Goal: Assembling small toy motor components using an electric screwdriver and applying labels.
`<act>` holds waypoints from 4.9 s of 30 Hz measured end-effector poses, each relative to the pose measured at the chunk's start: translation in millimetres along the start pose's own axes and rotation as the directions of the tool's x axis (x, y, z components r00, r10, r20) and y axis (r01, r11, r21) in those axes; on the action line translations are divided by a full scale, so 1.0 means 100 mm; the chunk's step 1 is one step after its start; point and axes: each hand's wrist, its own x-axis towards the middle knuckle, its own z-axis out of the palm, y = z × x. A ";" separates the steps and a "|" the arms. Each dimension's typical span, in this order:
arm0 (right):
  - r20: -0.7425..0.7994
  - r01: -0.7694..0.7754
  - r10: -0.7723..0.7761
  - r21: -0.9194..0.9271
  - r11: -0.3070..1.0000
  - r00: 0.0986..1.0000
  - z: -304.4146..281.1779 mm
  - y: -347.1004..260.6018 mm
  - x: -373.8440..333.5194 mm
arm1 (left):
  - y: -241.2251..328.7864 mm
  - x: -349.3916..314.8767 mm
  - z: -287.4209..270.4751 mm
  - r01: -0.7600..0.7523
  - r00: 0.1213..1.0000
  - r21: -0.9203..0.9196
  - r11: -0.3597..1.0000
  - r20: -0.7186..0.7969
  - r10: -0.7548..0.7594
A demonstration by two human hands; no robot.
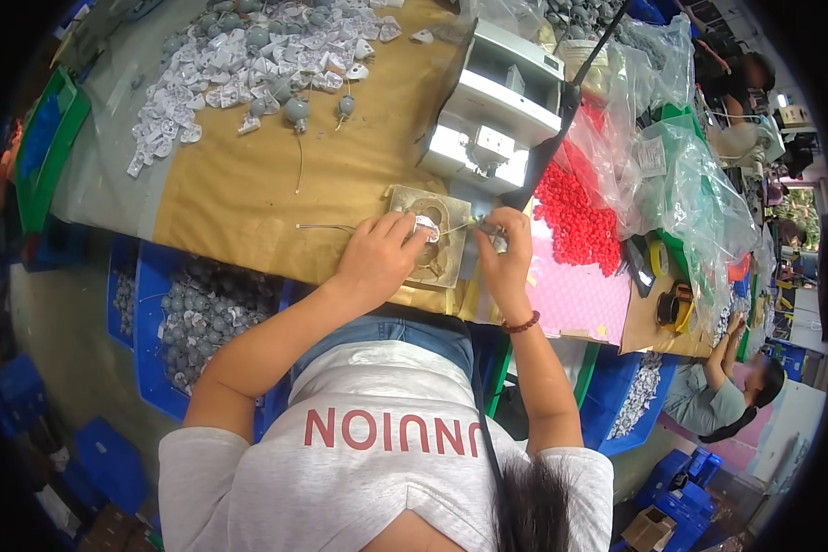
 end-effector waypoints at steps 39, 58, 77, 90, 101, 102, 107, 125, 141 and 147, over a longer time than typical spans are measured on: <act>-0.169 -0.266 0.358 0.404 0.875 0.918 -0.12 0.54 0.94 | 0.01 0.27 0.04 0.135 0.987 -0.104 0.985 -0.072 -0.143; -0.121 -0.035 0.142 0.629 0.777 0.982 0.04 -0.70 1.78 | -0.02 0.28 0.03 0.161 0.981 -0.150 0.976 -0.082 -0.174; -0.332 0.251 -0.008 0.696 0.673 0.943 -0.39 -0.96 1.90 | -0.04 0.26 0.05 0.162 0.982 -0.189 0.969 -0.067 -0.177; -0.466 0.380 -0.070 0.617 0.689 0.882 -0.39 -1.00 1.74 | -0.04 0.26 0.08 0.184 0.979 -0.170 0.968 -0.055 -0.196; -0.133 -0.027 0.143 0.633 0.773 0.981 -0.06 -0.63 1.85 | 0.00 0.30 0.02 0.176 0.981 -0.180 0.968 -0.046 -0.187; -0.084 -0.090 0.184 0.633 0.769 0.979 -0.04 -0.65 1.83 | -0.01 0.29 0.01 0.187 0.980 -0.184 0.965 -0.037 -0.197; 0.098 -0.252 0.257 0.687 0.681 0.961 0.00 -0.91 1.39 | -0.02 0.27 0.04 0.185 0.980 -0.163 0.969 -0.045 -0.194; 0.090 -0.009 -0.058 0.610 0.793 0.994 0.22 -0.79 0.65 | -0.10 0.26 0.10 0.171 0.980 -0.246 0.954 -0.058 -0.190; 0.122 -0.116 0.048 0.642 0.757 0.991 0.21 -0.84 0.55 | -0.08 0.27 0.05 0.235 0.971 -0.269 0.934 0.015 -0.239; 0.153 -0.210 0.144 0.670 0.712 0.978 0.10 -0.96 0.70 | -0.04 0.29 0.02 0.283 0.958 -0.270 0.920 0.030 -0.286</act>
